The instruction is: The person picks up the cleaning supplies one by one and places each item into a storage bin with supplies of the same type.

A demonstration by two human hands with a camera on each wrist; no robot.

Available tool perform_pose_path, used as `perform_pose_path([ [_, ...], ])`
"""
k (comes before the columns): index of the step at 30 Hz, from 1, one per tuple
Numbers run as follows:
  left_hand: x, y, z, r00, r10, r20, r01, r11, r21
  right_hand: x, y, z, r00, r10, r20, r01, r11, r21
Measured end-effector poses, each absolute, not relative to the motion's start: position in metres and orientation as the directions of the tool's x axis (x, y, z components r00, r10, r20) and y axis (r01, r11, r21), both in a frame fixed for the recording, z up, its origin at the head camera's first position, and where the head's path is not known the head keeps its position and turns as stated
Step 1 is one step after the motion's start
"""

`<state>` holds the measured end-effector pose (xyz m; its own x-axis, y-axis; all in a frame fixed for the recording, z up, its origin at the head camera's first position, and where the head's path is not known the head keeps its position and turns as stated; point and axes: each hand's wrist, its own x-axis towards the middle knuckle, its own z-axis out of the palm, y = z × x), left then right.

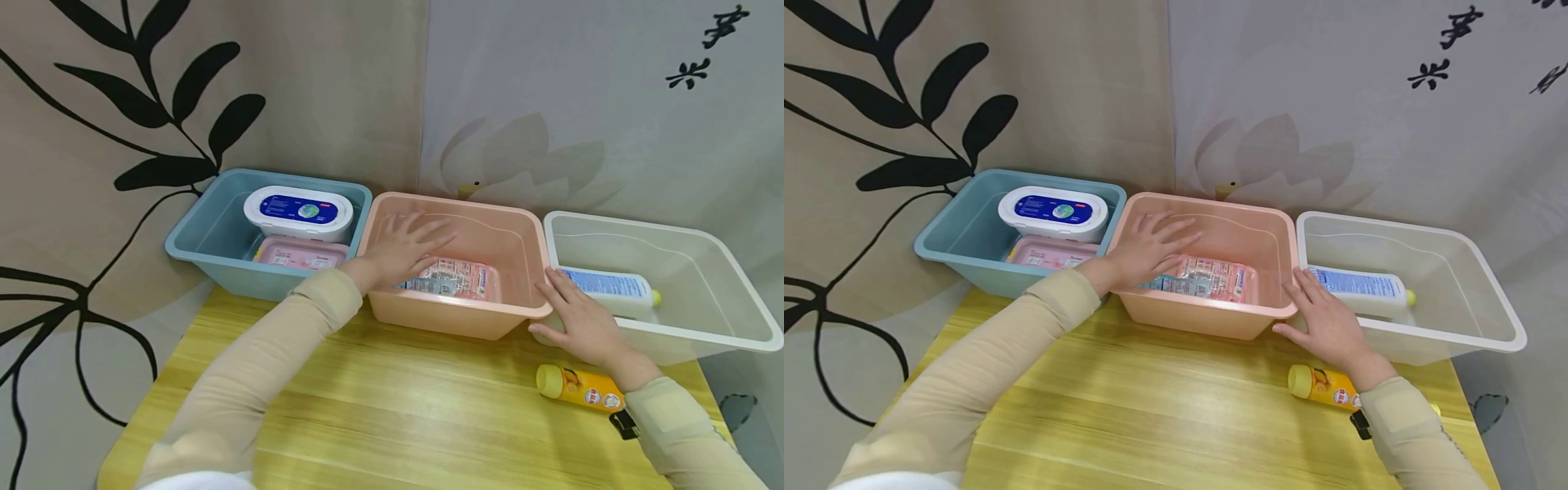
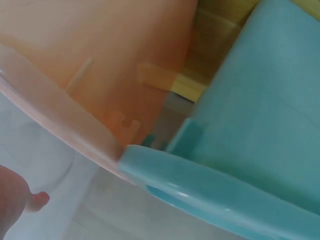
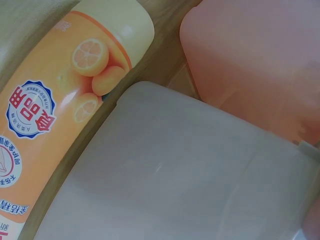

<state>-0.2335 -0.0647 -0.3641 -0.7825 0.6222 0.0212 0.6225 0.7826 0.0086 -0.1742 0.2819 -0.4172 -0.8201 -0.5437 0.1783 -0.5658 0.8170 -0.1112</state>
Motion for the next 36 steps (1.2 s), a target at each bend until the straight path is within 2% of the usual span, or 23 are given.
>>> perform_pose_path([
  [4,-0.232,-0.071,-0.365,-0.795,0.606,0.016,0.606,0.794,0.055,-0.174,0.282,-0.417,-0.821,-0.543,0.179,-0.565,0.818,-0.109],
  [25,-0.207,-0.127,-0.376,-0.888,0.459,0.012,0.457,0.883,0.107,-0.177,0.283,-0.417,-0.822,-0.545,0.164,-0.565,0.818,-0.109],
  [36,-0.197,-0.148,-0.387,-0.905,0.425,0.007,0.423,0.898,0.122,-0.175,0.283,-0.417,-0.825,-0.540,0.168,-0.560,0.821,-0.112],
])
